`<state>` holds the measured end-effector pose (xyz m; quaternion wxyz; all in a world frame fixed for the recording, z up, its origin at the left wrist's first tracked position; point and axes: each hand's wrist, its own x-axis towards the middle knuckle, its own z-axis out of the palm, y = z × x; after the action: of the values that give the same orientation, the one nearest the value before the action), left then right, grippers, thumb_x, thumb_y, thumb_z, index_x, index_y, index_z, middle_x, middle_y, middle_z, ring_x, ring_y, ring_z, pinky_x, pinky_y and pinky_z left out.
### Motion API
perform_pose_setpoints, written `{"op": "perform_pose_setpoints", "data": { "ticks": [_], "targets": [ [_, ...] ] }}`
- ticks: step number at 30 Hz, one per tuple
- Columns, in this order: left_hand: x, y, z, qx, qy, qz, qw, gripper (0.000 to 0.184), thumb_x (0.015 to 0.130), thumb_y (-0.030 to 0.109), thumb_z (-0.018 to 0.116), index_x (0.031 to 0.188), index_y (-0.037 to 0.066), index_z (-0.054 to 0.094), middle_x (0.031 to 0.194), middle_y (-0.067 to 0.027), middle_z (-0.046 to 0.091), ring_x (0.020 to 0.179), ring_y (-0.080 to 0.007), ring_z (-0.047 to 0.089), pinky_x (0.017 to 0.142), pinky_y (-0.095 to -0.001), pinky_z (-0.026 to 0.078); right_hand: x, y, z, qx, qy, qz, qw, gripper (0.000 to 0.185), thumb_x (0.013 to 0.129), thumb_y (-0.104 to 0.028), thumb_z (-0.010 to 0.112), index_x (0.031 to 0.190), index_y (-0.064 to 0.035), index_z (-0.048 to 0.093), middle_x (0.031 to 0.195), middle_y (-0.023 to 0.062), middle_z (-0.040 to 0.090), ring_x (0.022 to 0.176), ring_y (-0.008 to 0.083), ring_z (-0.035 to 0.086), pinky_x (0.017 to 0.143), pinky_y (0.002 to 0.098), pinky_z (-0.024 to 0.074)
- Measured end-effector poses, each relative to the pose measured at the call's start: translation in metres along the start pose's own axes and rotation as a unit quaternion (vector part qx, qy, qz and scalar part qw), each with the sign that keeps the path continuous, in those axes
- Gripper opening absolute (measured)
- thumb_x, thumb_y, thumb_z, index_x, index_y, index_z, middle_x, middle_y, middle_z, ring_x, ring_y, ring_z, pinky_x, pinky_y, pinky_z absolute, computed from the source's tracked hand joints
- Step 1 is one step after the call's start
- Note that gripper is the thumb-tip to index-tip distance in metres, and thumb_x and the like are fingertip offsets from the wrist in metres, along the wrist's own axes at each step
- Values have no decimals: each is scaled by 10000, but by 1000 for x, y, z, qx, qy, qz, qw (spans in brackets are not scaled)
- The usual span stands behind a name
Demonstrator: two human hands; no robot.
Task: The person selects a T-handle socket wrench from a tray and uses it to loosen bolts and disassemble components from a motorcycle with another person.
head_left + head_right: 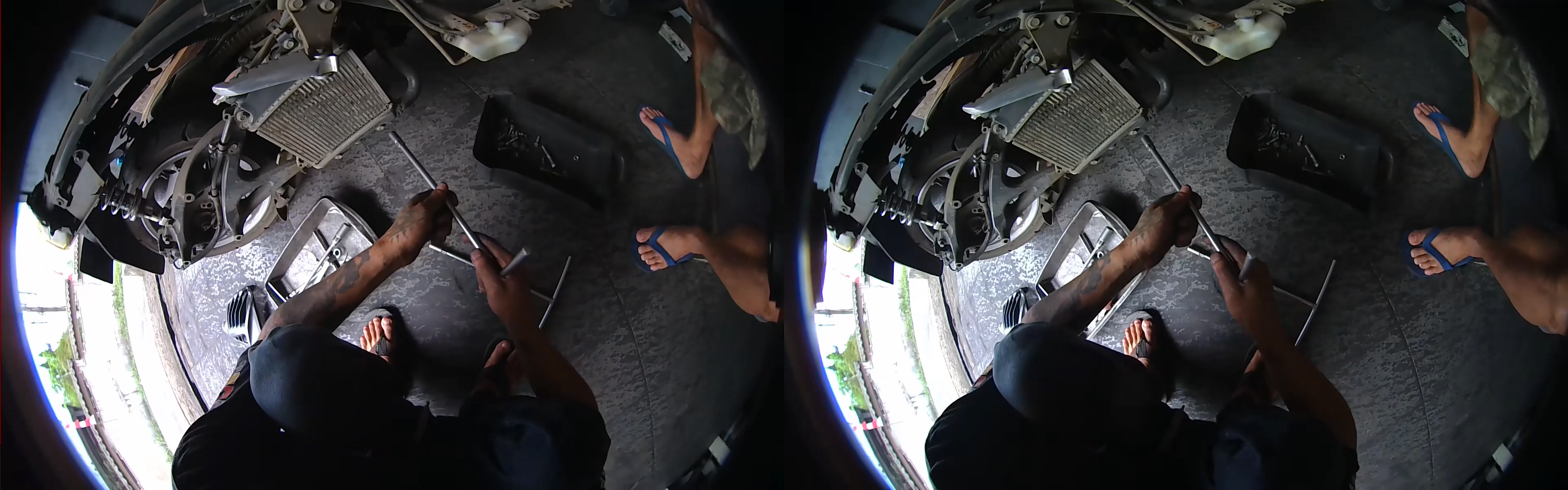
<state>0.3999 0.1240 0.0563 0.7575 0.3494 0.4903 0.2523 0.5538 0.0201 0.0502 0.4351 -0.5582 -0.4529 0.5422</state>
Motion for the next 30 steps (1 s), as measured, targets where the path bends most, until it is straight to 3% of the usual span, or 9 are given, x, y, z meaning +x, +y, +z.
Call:
{"op": "perform_pose_setpoints", "data": {
  "ticks": [11,13,16,18,21,23,26,28,30],
  "targets": [
    [5,12,-11,40,38,30,998,373,981,373,405,890,34,531,575,35,362,472,-84,318,445,-254,261,21,13,9,138,-43,67,987,300,930,-192,490,1168,-35,581,530,-40,408,465,26,383,443,220,302],
    [10,9,-25,96,40,37,994,385,976,375,415,901,19,541,573,11,416,465,-102,371,448,-265,297,22,19,14,302,-88,74,946,332,926,-184,484,1211,-21,535,518,-28,409,443,45,396,444,226,325],
    [9,7,-48,393,39,160,905,506,971,432,398,733,15,557,526,0,424,465,-127,421,448,-279,319,15,-2,27,161,-68,88,981,347,916,-172,484,1214,2,512,553,1,445,474,61,426,478,246,358],
    [-16,37,-32,647,169,115,735,541,960,446,409,694,8,584,501,-34,492,517,-168,551,488,-315,409,17,-9,28,90,-56,20,994,347,901,-157,492,1204,13,504,608,28,481,536,100,484,536,274,403],
    [-39,44,-4,417,3,265,869,497,955,432,406,881,-23,591,777,-145,605,734,-253,635,662,-389,517,17,-5,25,90,-134,65,985,430,889,-125,494,1291,3,412,680,73,524,609,140,525,595,290,436],
    [-38,31,31,353,-176,406,824,547,944,473,400,1102,-36,522,992,-189,565,923,-296,597,835,-432,494,17,13,30,89,-137,73,984,455,883,-120,499,1303,9,382,680,84,535,607,156,537,593,297,444],
    [-54,19,58,200,-245,252,914,628,935,532,365,1030,-52,576,854,-169,593,843,-285,615,899,-416,460,18,15,32,67,-131,75,986,495,875,-113,505,1321,19,337,680,102,551,605,180,555,589,307,457],
    [-48,26,54,269,-267,-49,924,472,969,405,381,1153,-13,497,689,-90,592,766,-189,627,737,-322,519,19,13,37,39,-122,70,989,524,869,-108,510,1333,26,308,680,113,562,604,196,567,586,314,465],
    [-45,14,58,246,-261,-40,933,411,959,353,397,1101,-13,521,684,-90,586,739,-188,618,715,-322,510,19,13,39,-3,-124,65,990,554,863,-103,514,1345,32,278,681,125,573,602,211,578,584,320,474]
  ]
}}
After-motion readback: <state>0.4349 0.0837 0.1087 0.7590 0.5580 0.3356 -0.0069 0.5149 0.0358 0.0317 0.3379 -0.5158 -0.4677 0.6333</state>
